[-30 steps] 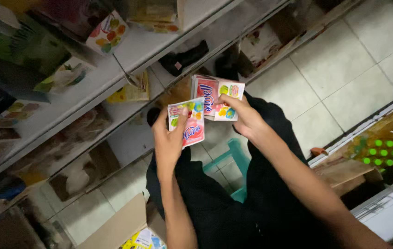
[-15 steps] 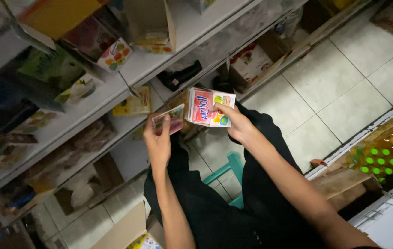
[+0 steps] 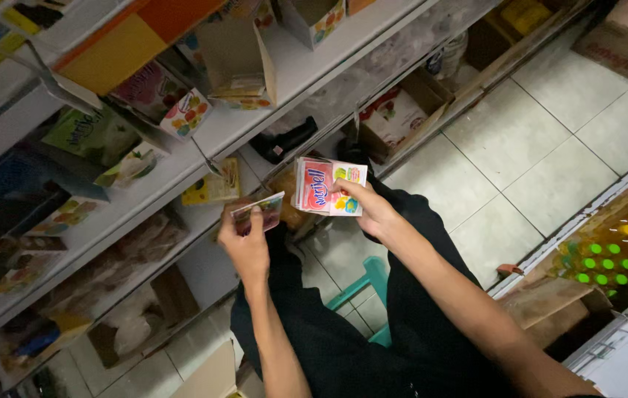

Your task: The person sits on a low stool in a store aisle and restocks shelves with small packets of Nutriell candy. They repeatedly pick packets from a cardboard box on the floor, arrange them into stacks, and place them onto the metal shelves.

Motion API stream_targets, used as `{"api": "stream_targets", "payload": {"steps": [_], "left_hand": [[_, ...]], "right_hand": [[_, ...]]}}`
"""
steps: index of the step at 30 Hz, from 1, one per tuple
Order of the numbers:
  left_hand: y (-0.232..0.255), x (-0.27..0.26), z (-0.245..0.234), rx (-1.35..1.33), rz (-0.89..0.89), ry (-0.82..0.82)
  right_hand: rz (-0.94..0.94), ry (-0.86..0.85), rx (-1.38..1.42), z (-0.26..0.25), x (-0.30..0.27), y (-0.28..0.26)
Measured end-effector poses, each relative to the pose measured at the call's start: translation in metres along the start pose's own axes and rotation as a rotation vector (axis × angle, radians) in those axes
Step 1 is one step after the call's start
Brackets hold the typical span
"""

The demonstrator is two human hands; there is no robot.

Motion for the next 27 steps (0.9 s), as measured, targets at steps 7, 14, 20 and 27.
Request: {"api": "stream_targets", "payload": {"steps": [7, 14, 20, 27], "left_hand": [[0.005, -0.003, 0.006, 0.014, -0.09, -0.034], [0.03, -0.004, 0.027, 0.504, 0.179, -0.211], [0.051, -0.017, 0.029, 0.49, 0.167, -0.31], [0.05, -0.054, 0.014, 0.643, 0.503, -0.267]], "right_hand": [[0.011, 0.034, 0.01, 0.0, 0.0, -0.003], [-0.068, -0.073, -0.181, -0.001, 0.0, -0.014], [-0.1, -0.22, -0.39, 0.018, -0.001, -0.007], [-0.034, -0.196, -0.33, 0.008, 0.008, 0.061]]}}
Point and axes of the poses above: each hand's wrist, its own x-axis towards the middle knuckle, its own z-axis out of the palm, y = z × x, the point moved 4 cm from there along x, towards the middle knuckle, and after that the axes turned 12 degrees about -x, right-handed, at the moved point
